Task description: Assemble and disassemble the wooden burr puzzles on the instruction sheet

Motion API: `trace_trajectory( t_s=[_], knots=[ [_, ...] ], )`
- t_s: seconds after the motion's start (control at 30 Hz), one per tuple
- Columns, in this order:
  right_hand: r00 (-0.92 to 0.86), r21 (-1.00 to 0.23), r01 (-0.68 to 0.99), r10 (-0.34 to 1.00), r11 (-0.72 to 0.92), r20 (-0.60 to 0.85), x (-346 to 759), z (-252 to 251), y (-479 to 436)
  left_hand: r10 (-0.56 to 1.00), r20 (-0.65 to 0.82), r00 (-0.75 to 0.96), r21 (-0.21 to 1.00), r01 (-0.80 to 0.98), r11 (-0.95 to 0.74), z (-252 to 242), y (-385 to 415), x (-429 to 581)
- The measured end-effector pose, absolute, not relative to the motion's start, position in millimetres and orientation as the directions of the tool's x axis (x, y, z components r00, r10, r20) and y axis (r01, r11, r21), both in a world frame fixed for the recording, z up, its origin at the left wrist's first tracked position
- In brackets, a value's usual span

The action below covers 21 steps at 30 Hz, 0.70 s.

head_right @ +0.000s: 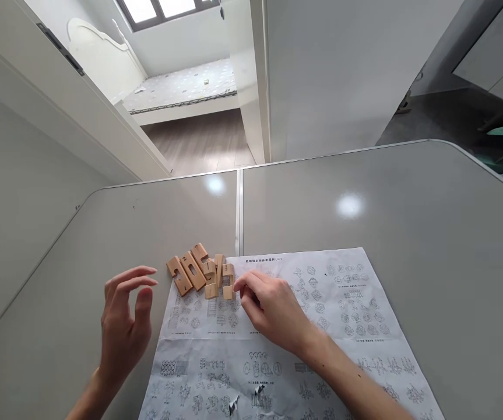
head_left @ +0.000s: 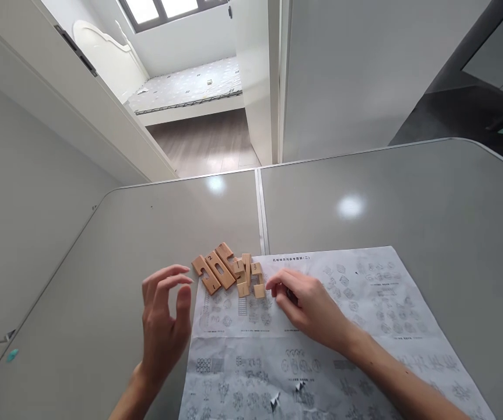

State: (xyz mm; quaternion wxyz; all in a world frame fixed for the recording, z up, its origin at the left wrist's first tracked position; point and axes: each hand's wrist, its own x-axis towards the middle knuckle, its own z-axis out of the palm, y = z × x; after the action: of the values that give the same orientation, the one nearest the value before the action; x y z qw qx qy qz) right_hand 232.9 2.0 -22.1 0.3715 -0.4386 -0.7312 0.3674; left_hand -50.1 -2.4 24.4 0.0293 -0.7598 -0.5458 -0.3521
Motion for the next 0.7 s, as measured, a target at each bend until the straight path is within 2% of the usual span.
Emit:
trace_trajectory(
  t_s=[0.13,0.33,0.53,0.7],
  knots=[
    [-0.339,-0.871,0.360,0.917,0.334,0.211,233.0,-23.7,2.6,0.919,0.387,0.075,0.322,0.923,-0.212,18.1,0.5,-67.0],
    [-0.341,-0.887,0.346,0.921,0.307,0.186,232.9,-27.6,2.7,0.972,0.186,0.143,0.374,0.905,-0.204,5.2,4.1,-65.5],
    [-0.334,-0.890,0.334,0.922,0.310,0.196,231.9,-28.5,3.8,0.965,0.155,0.211,0.395,0.882,-0.256,-9.0,14.1,-48.9],
    [-0.328,-0.889,0.327,0.920,0.322,0.212,232.2,-27.7,5.5,0.951,0.196,0.240,0.347,0.890,-0.297,-12.2,26.0,-32.3]
  ],
)
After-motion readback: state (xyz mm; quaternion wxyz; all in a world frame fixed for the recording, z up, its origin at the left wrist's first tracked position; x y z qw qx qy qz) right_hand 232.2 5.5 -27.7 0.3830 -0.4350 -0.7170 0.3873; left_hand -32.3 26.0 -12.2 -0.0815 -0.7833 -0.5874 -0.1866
